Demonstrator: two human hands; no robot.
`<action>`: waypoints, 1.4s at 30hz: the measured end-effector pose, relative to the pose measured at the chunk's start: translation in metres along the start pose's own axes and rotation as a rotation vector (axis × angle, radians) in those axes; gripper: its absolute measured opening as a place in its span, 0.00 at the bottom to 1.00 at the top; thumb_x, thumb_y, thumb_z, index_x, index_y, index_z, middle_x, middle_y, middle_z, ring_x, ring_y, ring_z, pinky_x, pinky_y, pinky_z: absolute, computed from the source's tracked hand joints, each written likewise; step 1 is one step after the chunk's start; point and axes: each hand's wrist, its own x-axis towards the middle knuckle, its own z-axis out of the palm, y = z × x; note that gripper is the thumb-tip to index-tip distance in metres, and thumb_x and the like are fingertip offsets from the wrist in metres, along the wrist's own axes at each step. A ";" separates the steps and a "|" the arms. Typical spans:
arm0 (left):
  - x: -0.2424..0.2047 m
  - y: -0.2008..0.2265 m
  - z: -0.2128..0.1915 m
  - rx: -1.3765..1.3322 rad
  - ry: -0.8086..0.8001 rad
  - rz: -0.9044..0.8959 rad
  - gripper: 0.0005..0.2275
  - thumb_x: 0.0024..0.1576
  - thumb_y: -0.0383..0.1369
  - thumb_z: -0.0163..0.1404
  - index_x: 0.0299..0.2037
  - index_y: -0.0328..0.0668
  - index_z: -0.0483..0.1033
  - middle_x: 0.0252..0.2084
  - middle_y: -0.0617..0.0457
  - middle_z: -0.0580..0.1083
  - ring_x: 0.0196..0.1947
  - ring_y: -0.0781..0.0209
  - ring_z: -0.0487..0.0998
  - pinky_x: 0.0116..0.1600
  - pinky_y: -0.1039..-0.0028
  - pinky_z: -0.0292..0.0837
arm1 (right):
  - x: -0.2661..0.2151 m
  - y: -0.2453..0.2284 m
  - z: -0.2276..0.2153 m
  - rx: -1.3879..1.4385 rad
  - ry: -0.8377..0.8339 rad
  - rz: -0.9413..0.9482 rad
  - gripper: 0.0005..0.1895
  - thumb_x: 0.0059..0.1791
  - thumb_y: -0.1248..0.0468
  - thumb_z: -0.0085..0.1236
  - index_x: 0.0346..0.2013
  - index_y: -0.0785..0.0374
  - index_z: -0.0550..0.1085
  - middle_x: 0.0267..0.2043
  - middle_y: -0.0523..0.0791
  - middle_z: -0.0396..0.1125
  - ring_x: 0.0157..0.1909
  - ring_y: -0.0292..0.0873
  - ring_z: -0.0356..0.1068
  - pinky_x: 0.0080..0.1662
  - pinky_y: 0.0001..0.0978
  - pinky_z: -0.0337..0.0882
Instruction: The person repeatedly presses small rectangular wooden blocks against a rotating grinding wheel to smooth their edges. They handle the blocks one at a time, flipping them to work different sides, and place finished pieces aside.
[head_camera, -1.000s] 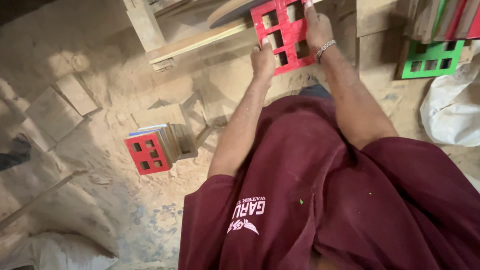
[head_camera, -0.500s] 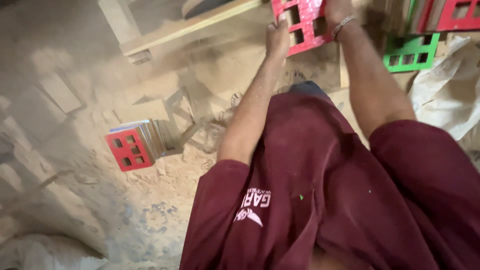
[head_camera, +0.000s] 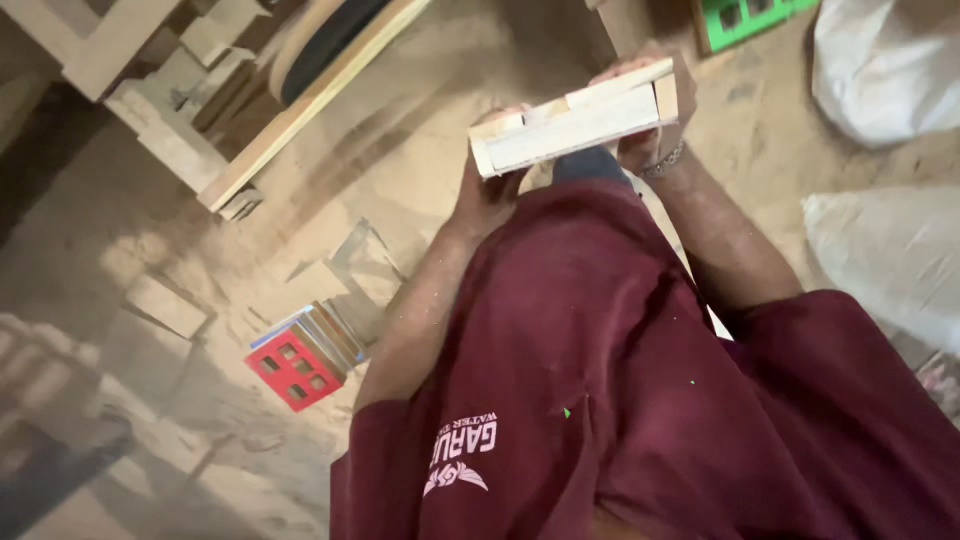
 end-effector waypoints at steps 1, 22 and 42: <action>0.000 0.005 0.002 0.073 -0.028 0.126 0.29 0.60 0.15 0.54 0.68 0.42 0.56 0.66 0.51 0.62 0.68 0.60 0.66 0.71 0.67 0.66 | -0.001 -0.010 0.003 0.039 0.011 0.064 0.42 0.53 0.34 0.50 0.49 0.77 0.60 0.46 0.52 0.65 0.45 0.49 0.72 0.45 0.41 0.77; 0.134 -0.189 0.153 0.824 -0.457 -0.259 0.31 0.59 0.36 0.60 0.68 0.28 0.60 0.65 0.34 0.66 0.65 0.38 0.69 0.66 0.59 0.64 | -0.142 0.011 -0.265 0.129 0.790 1.536 0.28 0.53 0.46 0.52 0.66 0.45 0.62 0.58 0.40 0.69 0.49 0.40 0.72 0.43 0.45 0.76; -0.151 -0.125 -0.034 0.823 0.209 -0.929 0.12 0.60 0.37 0.52 0.45 0.36 0.80 0.40 0.42 0.79 0.43 0.50 0.79 0.50 0.63 0.73 | -0.122 0.165 -0.341 0.130 0.403 1.364 0.16 0.56 0.56 0.44 0.59 0.47 0.63 0.60 0.42 0.64 0.62 0.47 0.64 0.61 0.53 0.69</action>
